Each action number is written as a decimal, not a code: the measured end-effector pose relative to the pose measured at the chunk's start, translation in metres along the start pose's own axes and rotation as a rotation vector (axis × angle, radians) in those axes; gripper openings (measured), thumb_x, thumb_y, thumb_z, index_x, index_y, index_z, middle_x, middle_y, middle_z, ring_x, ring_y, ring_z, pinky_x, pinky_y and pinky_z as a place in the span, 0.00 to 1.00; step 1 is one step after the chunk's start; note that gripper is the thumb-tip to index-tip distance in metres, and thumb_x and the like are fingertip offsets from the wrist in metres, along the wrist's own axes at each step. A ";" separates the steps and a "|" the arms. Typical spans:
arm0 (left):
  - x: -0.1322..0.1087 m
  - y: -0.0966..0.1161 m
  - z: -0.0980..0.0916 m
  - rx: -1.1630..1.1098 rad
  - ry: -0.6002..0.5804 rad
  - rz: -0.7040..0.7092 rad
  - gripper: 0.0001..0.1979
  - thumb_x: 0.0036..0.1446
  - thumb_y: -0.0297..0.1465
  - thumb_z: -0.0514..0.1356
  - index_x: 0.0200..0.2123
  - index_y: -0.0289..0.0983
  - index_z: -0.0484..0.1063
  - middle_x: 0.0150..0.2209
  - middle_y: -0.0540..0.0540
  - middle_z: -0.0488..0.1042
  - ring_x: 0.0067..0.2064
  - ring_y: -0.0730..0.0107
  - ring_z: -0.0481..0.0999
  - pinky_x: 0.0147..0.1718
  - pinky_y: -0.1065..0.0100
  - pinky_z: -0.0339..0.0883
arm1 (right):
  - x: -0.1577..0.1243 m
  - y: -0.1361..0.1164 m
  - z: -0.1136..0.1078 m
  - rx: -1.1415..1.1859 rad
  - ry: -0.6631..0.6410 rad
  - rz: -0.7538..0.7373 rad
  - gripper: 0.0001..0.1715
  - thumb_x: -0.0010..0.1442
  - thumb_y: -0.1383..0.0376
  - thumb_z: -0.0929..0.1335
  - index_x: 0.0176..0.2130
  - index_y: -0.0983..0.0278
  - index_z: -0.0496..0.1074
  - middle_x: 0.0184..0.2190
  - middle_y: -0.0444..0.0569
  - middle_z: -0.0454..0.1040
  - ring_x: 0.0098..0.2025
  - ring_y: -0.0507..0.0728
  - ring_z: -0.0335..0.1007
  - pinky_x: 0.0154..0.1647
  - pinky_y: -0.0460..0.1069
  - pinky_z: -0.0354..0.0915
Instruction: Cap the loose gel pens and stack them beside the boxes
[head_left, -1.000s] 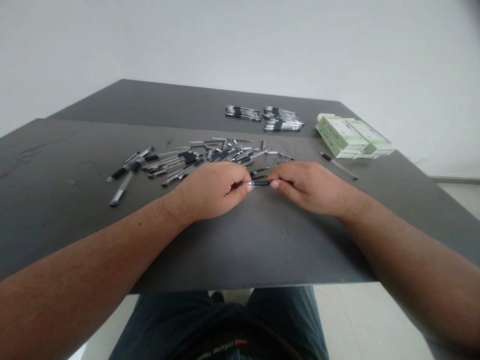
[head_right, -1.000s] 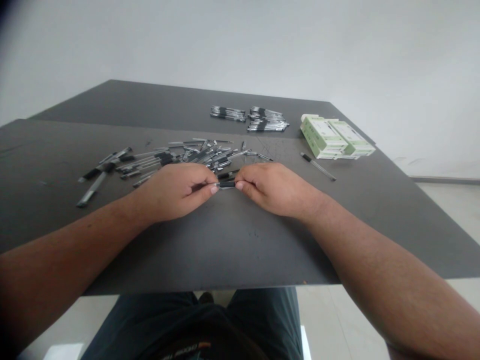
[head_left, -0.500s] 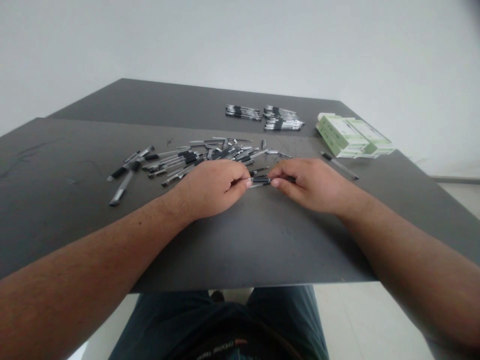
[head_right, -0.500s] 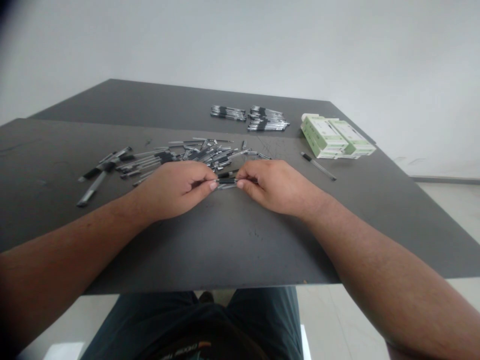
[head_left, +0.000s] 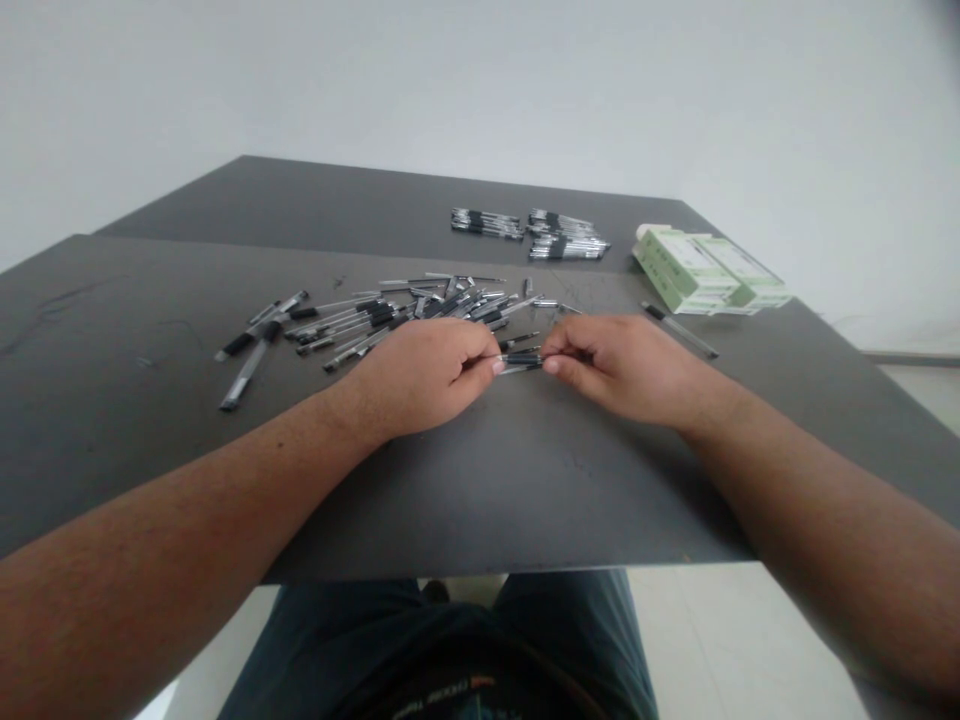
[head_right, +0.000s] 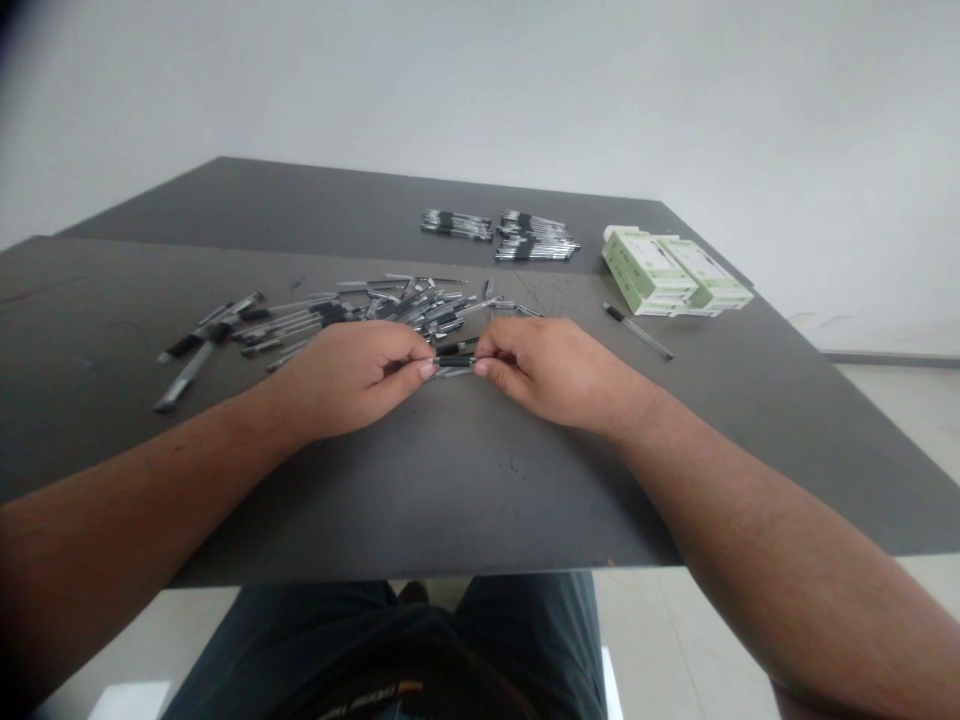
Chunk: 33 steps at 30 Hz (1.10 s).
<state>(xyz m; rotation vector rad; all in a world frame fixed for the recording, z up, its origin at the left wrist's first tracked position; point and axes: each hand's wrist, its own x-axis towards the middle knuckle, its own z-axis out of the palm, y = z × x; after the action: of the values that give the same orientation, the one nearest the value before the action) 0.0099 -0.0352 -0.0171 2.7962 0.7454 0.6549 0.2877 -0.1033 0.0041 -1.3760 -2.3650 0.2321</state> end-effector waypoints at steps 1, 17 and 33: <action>0.000 0.000 0.000 0.000 -0.002 0.001 0.16 0.75 0.36 0.57 0.41 0.39 0.83 0.37 0.44 0.86 0.40 0.58 0.83 0.40 0.60 0.68 | 0.000 0.000 0.000 -0.016 -0.012 -0.016 0.12 0.76 0.57 0.69 0.45 0.59 0.81 0.36 0.48 0.86 0.36 0.58 0.79 0.38 0.51 0.65; 0.000 0.000 0.002 -0.027 0.000 0.009 0.16 0.75 0.36 0.57 0.40 0.38 0.83 0.37 0.44 0.85 0.40 0.58 0.82 0.40 0.60 0.67 | 0.000 0.001 0.001 0.044 -0.026 0.013 0.10 0.72 0.59 0.73 0.50 0.61 0.81 0.35 0.46 0.85 0.33 0.56 0.78 0.37 0.50 0.65; 0.000 -0.001 0.000 -0.022 0.020 0.022 0.15 0.75 0.35 0.58 0.40 0.37 0.83 0.36 0.45 0.84 0.38 0.60 0.81 0.39 0.62 0.66 | 0.001 0.002 0.001 0.000 -0.057 -0.053 0.17 0.80 0.56 0.66 0.46 0.61 0.81 0.36 0.50 0.86 0.38 0.60 0.81 0.42 0.52 0.67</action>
<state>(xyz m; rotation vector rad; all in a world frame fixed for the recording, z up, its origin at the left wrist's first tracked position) 0.0095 -0.0347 -0.0178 2.7856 0.7072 0.6917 0.2886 -0.1013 0.0027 -1.3217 -2.4439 0.2596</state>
